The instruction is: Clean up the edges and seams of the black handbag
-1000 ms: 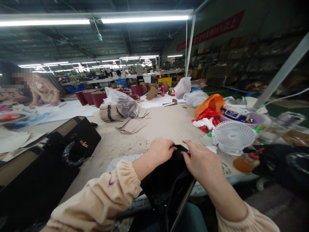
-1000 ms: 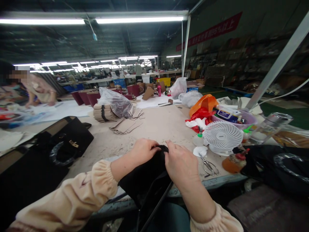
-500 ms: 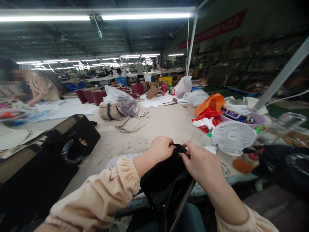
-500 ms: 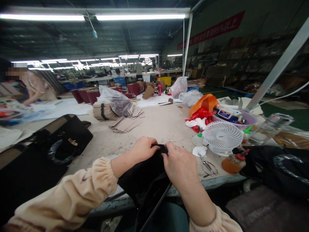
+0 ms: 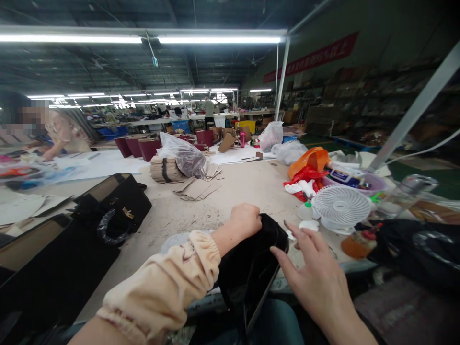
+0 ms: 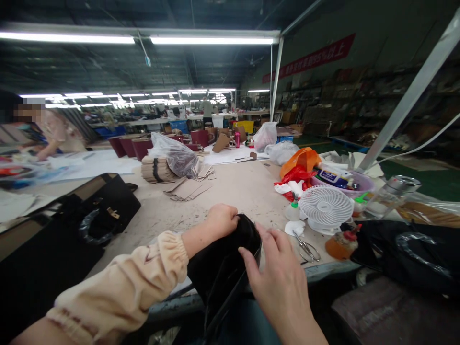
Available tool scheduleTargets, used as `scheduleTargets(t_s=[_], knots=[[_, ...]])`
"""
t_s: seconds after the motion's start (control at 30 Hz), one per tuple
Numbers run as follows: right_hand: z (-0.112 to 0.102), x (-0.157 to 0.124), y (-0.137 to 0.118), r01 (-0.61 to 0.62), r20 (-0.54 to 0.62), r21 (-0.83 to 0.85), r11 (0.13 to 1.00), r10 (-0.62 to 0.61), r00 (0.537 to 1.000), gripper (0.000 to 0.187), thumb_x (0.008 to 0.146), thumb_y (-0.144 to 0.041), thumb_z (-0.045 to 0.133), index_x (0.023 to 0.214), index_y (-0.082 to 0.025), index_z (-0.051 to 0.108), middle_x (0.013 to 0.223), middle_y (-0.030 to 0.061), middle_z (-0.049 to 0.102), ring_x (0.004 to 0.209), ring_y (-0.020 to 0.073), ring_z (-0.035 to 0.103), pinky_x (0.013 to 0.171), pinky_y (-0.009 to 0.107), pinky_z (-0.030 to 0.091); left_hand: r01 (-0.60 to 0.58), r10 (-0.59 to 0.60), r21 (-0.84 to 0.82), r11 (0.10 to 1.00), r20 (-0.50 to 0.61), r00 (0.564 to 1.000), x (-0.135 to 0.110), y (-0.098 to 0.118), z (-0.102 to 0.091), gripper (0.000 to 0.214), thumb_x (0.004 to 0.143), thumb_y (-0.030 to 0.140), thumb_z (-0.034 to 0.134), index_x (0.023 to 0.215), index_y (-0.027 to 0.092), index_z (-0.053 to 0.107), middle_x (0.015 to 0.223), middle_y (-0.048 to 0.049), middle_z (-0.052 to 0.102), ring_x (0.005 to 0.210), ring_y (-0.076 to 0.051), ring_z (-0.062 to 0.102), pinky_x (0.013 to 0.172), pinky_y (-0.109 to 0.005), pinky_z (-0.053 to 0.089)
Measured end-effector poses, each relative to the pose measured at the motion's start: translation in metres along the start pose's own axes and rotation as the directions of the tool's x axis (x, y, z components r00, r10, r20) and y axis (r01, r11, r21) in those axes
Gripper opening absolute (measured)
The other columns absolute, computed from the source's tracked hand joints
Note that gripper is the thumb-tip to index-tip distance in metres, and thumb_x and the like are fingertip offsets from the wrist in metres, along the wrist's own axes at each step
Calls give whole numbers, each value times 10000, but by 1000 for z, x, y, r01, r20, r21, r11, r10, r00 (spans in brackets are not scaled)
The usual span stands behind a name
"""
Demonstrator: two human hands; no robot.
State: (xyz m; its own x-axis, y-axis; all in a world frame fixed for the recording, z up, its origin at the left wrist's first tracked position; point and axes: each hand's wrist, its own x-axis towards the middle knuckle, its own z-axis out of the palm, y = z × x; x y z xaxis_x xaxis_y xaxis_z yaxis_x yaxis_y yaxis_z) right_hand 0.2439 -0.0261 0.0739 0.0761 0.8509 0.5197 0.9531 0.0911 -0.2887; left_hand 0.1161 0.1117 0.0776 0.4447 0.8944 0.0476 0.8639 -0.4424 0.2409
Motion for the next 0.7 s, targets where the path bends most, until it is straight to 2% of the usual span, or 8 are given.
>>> scheduleTargets(t_s=[0.1,0.17,0.23,0.37,0.47,0.5,0.6,0.7], knots=[[-1,-42,-19,99,36,82,992,-103,994,485,839,-429,505,1284,-252,430,1006,98,557,889,214,568,743,320,497,24,-23,-44,999,16,1000,0,1,-3,287,777,302,461,861,152,692,892,-140,680,908,-271,614,791,-363,462],[3,-68,-34,208,41,86,974,-212,976,558,791,-474,554,1291,-256,435,955,101,556,851,227,570,703,333,514,34,-32,-75,997,27,999,-1,0,-7,282,770,311,473,848,149,690,897,-140,680,910,-273,611,780,-357,457],[10,-88,-45,273,39,57,960,-276,960,672,720,-524,608,1308,-247,434,1028,130,535,905,273,555,710,387,520,44,-37,-115,992,59,998,-1,-3,-13,276,760,341,498,812,149,690,884,-126,682,912,-264,607,776,-335,447],[24,-106,-52,202,9,21,979,-203,979,713,749,-422,599,1383,-231,336,1257,162,405,1103,328,458,842,471,480,90,-46,-220,971,199,979,-10,-20,-27,440,741,535,506,804,137,684,798,-84,693,782,-210,628,697,-274,443],[29,-109,-50,101,15,87,991,-103,995,689,801,-321,539,1419,-215,254,1342,156,311,1165,295,413,919,446,449,163,-67,-328,931,284,956,-27,-41,-38,671,821,637,241,1027,127,626,875,-77,702,696,-153,633,634,-245,437],[29,-110,-49,73,14,108,991,-75,997,687,807,-305,526,1424,-209,239,1358,156,290,1169,289,409,928,441,445,203,-82,-382,902,309,947,-34,-49,-39,725,825,653,167,1073,129,602,914,-81,700,691,-143,633,623,-240,433],[30,-112,-47,30,3,160,987,-31,1000,686,811,-276,502,1429,-191,215,1388,159,253,1181,288,405,942,439,439,410,-202,-607,681,382,902,-56,-72,-38,809,742,763,204,969,120,641,937,-110,694,692,-154,621,621,-247,418],[31,-112,-44,21,-23,191,981,-17,1000,678,812,-249,485,1428,-186,210,1405,157,242,1208,288,391,956,431,431,403,-201,-685,607,358,912,-78,-86,-29,753,742,754,264,875,135,671,852,-72,699,714,-152,600,671,-258,428]])
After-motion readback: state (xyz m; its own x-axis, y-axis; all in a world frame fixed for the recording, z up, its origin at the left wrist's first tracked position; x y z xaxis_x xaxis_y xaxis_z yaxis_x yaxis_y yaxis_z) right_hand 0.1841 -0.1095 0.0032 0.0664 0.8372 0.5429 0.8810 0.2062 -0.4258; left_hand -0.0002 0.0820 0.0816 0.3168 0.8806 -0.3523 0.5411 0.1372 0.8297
